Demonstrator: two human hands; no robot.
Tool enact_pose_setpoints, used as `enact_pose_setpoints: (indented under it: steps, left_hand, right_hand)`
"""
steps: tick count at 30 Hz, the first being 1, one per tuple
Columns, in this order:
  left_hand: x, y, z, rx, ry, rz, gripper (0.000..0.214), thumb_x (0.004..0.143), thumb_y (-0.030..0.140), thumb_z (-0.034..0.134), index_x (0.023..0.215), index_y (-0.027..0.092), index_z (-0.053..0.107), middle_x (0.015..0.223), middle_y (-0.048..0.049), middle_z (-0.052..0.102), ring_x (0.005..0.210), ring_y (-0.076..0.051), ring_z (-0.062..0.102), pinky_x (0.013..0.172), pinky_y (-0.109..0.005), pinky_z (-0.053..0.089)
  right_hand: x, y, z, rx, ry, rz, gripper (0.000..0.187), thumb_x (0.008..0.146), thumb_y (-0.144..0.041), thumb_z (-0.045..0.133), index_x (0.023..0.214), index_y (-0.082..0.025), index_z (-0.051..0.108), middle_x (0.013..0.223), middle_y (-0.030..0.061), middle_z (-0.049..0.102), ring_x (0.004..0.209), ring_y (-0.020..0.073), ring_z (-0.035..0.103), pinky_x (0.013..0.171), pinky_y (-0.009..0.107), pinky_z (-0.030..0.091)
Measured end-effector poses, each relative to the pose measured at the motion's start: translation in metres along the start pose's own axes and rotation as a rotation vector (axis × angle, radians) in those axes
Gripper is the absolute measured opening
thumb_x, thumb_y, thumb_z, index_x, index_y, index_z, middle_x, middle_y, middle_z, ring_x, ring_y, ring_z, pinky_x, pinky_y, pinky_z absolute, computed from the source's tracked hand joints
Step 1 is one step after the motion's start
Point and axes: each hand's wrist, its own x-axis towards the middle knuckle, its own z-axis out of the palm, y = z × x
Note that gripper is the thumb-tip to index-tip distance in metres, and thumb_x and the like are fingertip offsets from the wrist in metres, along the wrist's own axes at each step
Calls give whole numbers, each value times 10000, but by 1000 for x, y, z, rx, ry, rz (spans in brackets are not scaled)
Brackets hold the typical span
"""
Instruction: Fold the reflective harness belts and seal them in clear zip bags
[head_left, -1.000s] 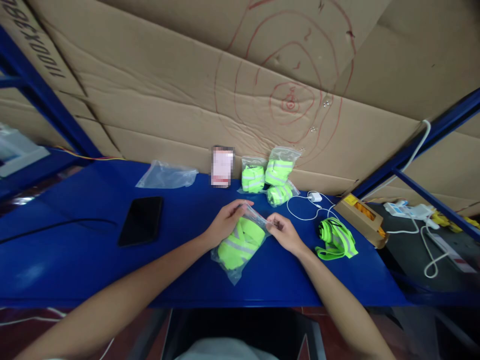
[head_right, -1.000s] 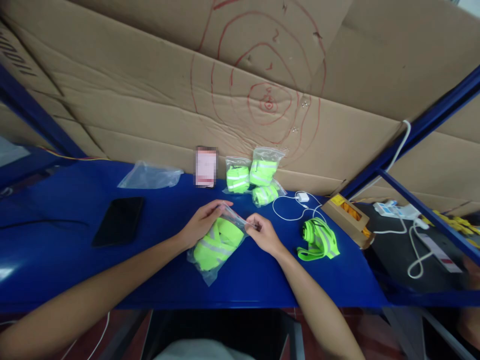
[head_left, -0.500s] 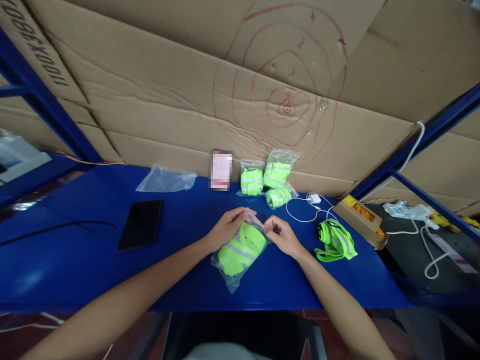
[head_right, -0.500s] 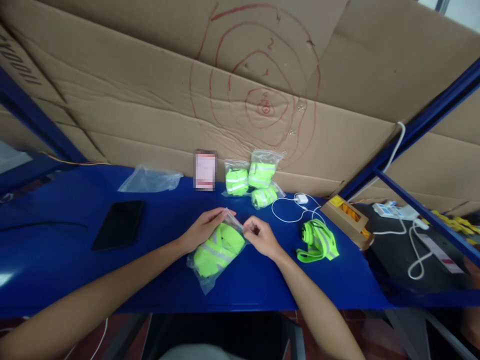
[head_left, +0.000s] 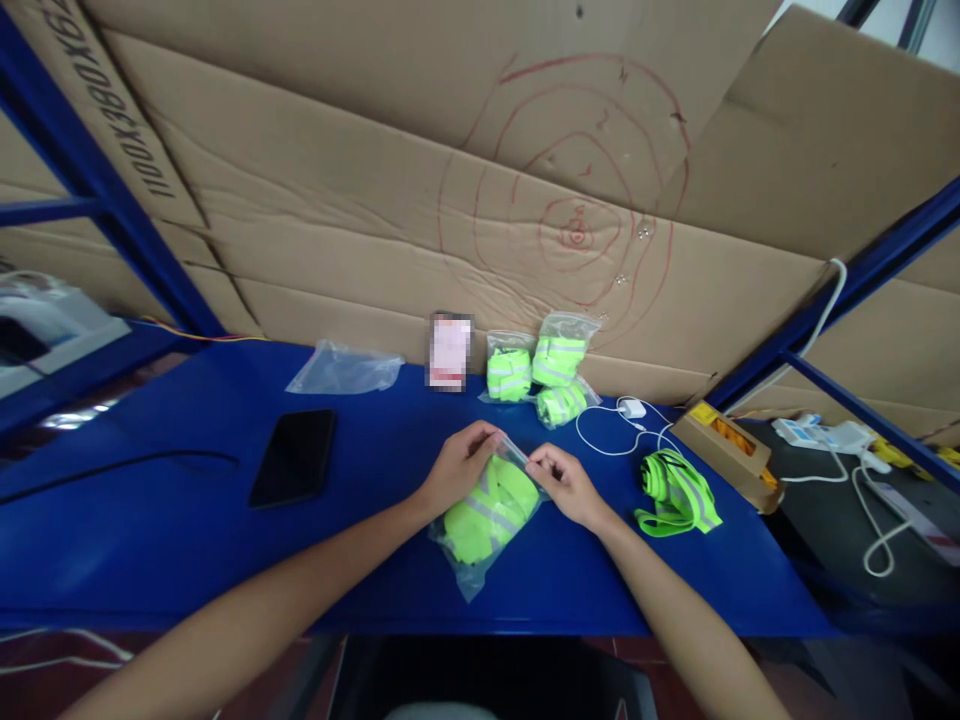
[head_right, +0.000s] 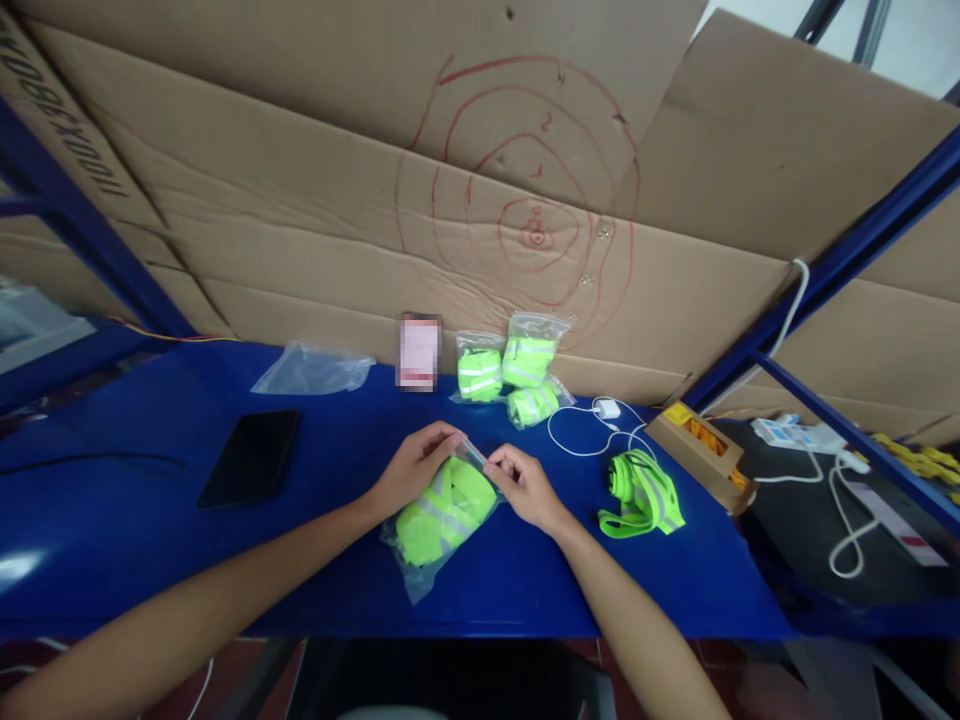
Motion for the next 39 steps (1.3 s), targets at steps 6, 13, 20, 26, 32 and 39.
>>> enact_pose_setpoints:
  steps: [6,13,20,26,32,39]
  left_hand:
    - [0,2,-2,40,-9,12,293,958,430,533,875,163,623,796,-19,648,741,-151,585,696,-253,451]
    - [-3,7,4,-107,-181,-63,277,874,421,660,937,151,646,843,-30,666,777,-157,610,717,-261,465]
    - [-4,3,6,-73,-208,-99,291,856,434,667,855,143,672,796,-35,672,724,-150,595,677,-263,457]
    - [-4,8,6,-105,-230,-118,289,854,432,677,875,144,675,819,-35,685,740,-150,602,686,-256,456]
    - [-3,5,6,-22,-238,-72,314,907,440,593,886,146,701,835,-43,685,781,-165,598,697,-260,448]
    - [-4,15,6,233,-173,85,266,964,377,489,912,167,643,880,-49,661,835,-188,610,783,-314,482]
  right_hand:
    - [-1,-4,-1,1,-9,14,322,929,-511,592,877,-194,603,593,-67,413,531,92,373,520,241,273]
    - [-2,-10,-6,-81,-8,-62,284,912,-477,628,925,-195,650,769,-9,618,694,121,540,652,242,401]
    - [-3,-7,6,-141,-16,-44,286,930,-472,593,878,-193,625,658,-41,548,594,101,457,572,226,350]
    - [-5,-8,7,-178,-13,-117,262,973,-450,530,916,-202,594,624,-59,478,562,97,432,553,225,325]
    - [-5,-7,8,-230,6,-106,263,986,-450,501,936,-207,589,625,-58,501,561,97,469,567,222,342]
    - [-5,-8,11,-224,33,-128,309,986,-464,484,852,-206,587,574,-63,448,524,98,414,540,227,324]
